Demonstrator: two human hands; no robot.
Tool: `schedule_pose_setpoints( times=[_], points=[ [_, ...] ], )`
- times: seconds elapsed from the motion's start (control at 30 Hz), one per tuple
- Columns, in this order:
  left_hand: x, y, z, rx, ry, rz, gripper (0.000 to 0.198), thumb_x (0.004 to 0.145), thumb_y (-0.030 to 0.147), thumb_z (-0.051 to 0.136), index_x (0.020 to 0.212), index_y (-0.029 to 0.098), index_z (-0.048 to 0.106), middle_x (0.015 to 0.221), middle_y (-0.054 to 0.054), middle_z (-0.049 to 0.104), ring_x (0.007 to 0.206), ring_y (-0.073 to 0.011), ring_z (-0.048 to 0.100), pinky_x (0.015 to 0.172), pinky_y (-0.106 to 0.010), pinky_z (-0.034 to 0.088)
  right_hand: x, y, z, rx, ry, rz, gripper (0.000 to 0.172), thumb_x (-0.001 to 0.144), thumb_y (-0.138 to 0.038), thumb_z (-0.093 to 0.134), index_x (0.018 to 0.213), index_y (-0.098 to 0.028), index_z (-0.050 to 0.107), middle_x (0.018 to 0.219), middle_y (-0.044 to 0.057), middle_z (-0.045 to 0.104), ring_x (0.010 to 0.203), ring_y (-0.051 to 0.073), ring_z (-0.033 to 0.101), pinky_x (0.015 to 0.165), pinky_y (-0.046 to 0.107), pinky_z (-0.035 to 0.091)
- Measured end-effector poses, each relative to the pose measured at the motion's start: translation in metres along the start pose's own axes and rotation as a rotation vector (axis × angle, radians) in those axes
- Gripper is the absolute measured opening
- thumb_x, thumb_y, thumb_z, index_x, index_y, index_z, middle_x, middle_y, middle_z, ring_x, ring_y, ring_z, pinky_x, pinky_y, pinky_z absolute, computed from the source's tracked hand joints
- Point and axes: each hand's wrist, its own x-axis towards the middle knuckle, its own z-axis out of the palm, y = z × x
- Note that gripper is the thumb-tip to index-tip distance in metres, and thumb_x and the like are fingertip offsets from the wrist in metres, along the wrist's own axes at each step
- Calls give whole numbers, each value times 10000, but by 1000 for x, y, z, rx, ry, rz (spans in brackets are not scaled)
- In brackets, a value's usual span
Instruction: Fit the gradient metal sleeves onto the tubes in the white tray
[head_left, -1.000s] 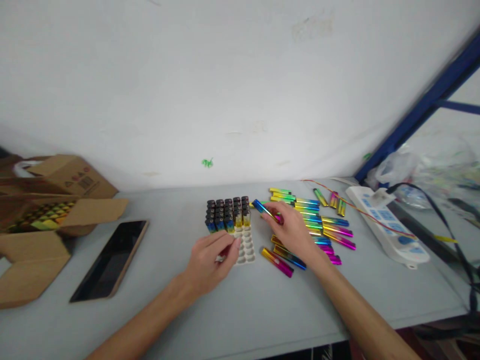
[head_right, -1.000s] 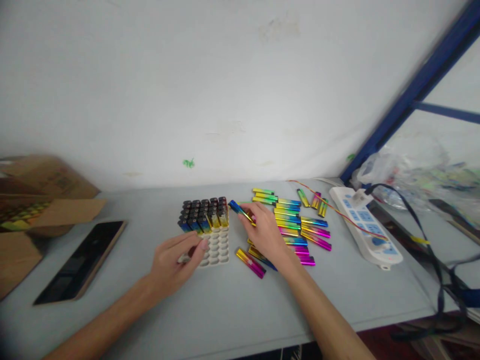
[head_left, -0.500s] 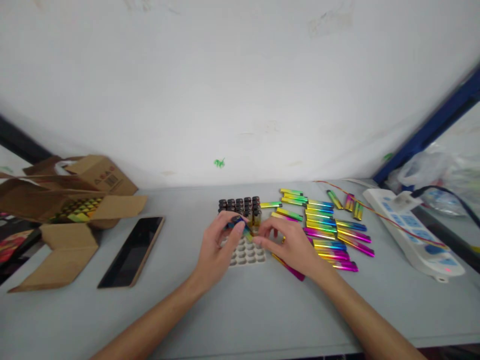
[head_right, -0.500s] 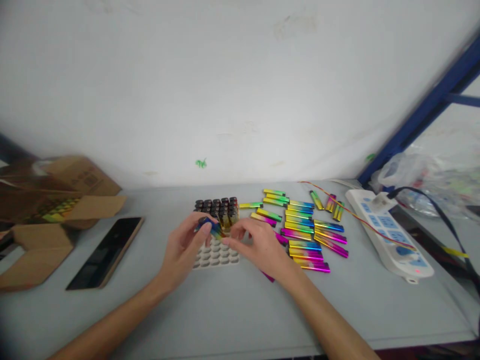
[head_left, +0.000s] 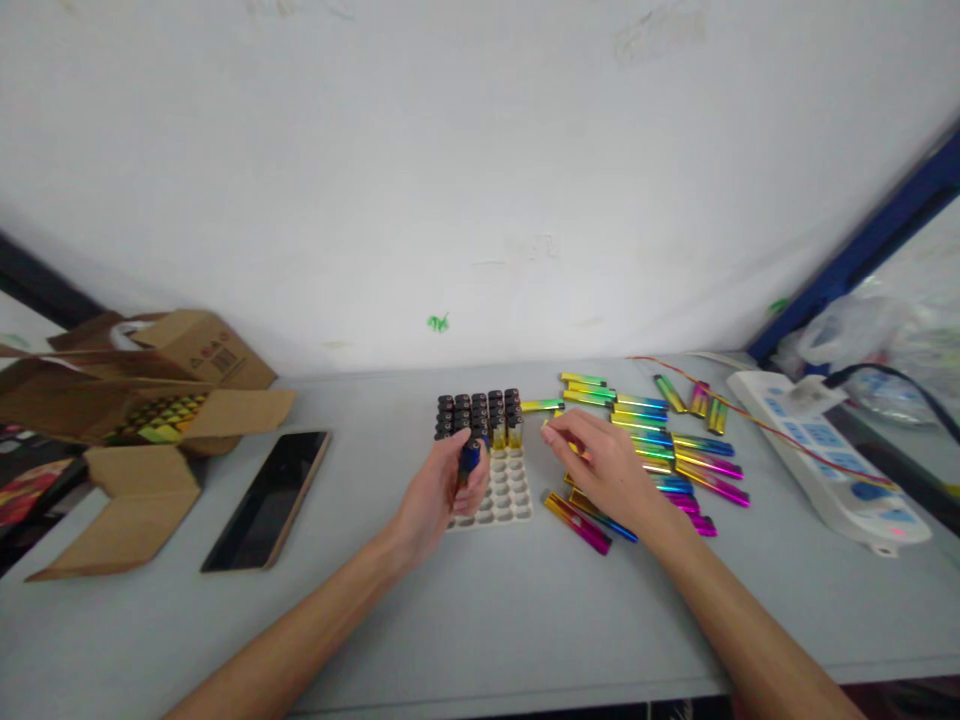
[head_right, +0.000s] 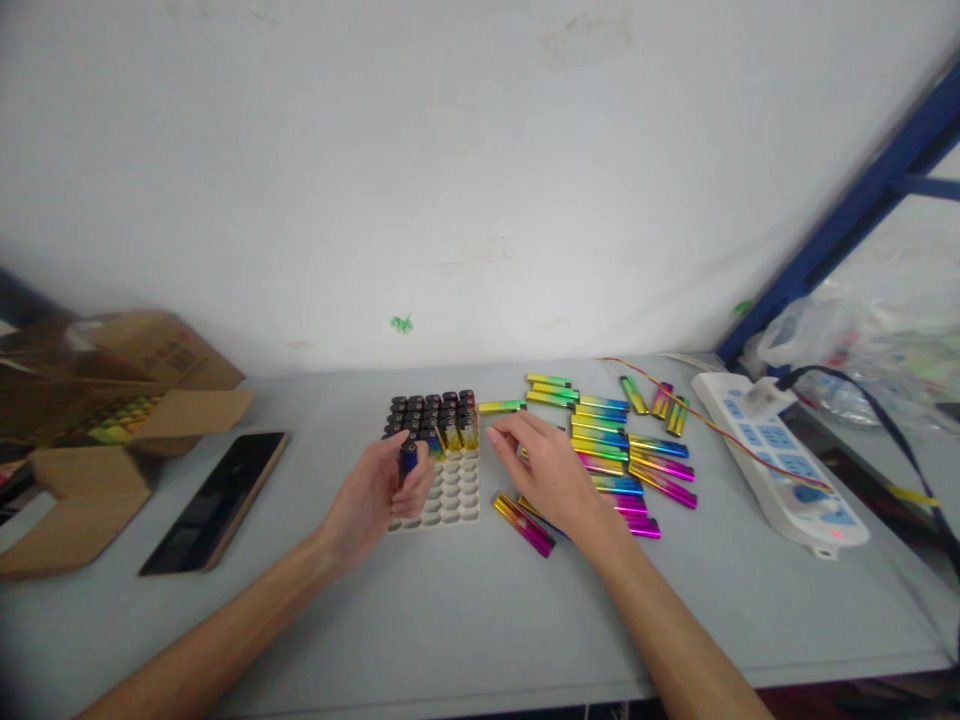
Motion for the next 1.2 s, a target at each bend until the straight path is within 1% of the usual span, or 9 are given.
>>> schedule_pose_setpoints(
  times=[0.17,0.4,0.57,0.67,0.77,0.87,0.97,1.1,1.2],
  points=[
    [3,-3,-6,8,50,-38,459,927,536,475,622,208,377,543,86,197,468,-76,112,431,-198,140,-1,1,2,5,-10,-1,223,1091,-317,470,981,-223,639,898,47,685,804,197,643,744,323,506],
    [4,-2,-2,39,116,-40,435,953,519,467,663,201,401,583,84,223,481,-72,136,439,-179,175,0,2,3,-6,-17,3,223,1088,-314,474,990,-217,649,905,47,689,812,196,644,770,324,512],
    [-1,5,-2,51,15,-21,496,969,656,473,795,191,484,583,82,326,467,-59,247,457,-169,229,0,-2,1,-27,-76,-17,221,1088,-286,470,996,-212,657,918,49,693,851,198,652,797,329,517],
    [-4,10,-5,114,-37,109,374,991,584,537,934,217,501,587,80,420,456,-74,319,437,-172,279,0,-2,1,-47,-148,-61,223,1087,-286,477,1025,-206,676,969,59,693,894,199,658,824,338,530],
    [-5,18,-9,245,-57,304,272,1030,508,532,1047,236,518,708,33,585,521,-109,495,469,-217,419,-1,0,2,-51,-226,-127,202,1069,-296,533,1048,-199,708,1017,75,689,962,210,660,869,350,543],
    [-5,29,-9,458,-9,520,253,1038,448,551,1043,203,613,886,-43,667,717,-150,636,662,-300,552,-4,-5,3,-76,-297,-194,190,1034,-333,610,1088,-198,731,1071,92,687,1015,227,656,903,371,548],
    [-2,40,-5,685,83,692,274,1006,421,621,980,167,723,940,-89,680,880,-191,653,800,-333,557,-8,-18,8,-131,-337,-265,270,986,-426,679,1131,-205,734,1134,97,680,1063,251,642,960,407,536],
    [7,48,0,941,112,742,208,941,382,719,970,180,759,936,-87,737,874,-203,673,797,-334,547,-12,-33,16,-205,-399,-317,382,939,-537,703,1136,-210,727,1178,95,667,1117,284,619,1015,458,515],
    [15,45,-2,1195,97,762,148,887,329,783,966,207,758,924,-55,771,860,-199,668,815,-336,527,-14,-34,21,-243,-428,-319,329,945,-483,718,1113,-200,708,1177,90,668,1133,283,618,1021,455,516]
  ],
)
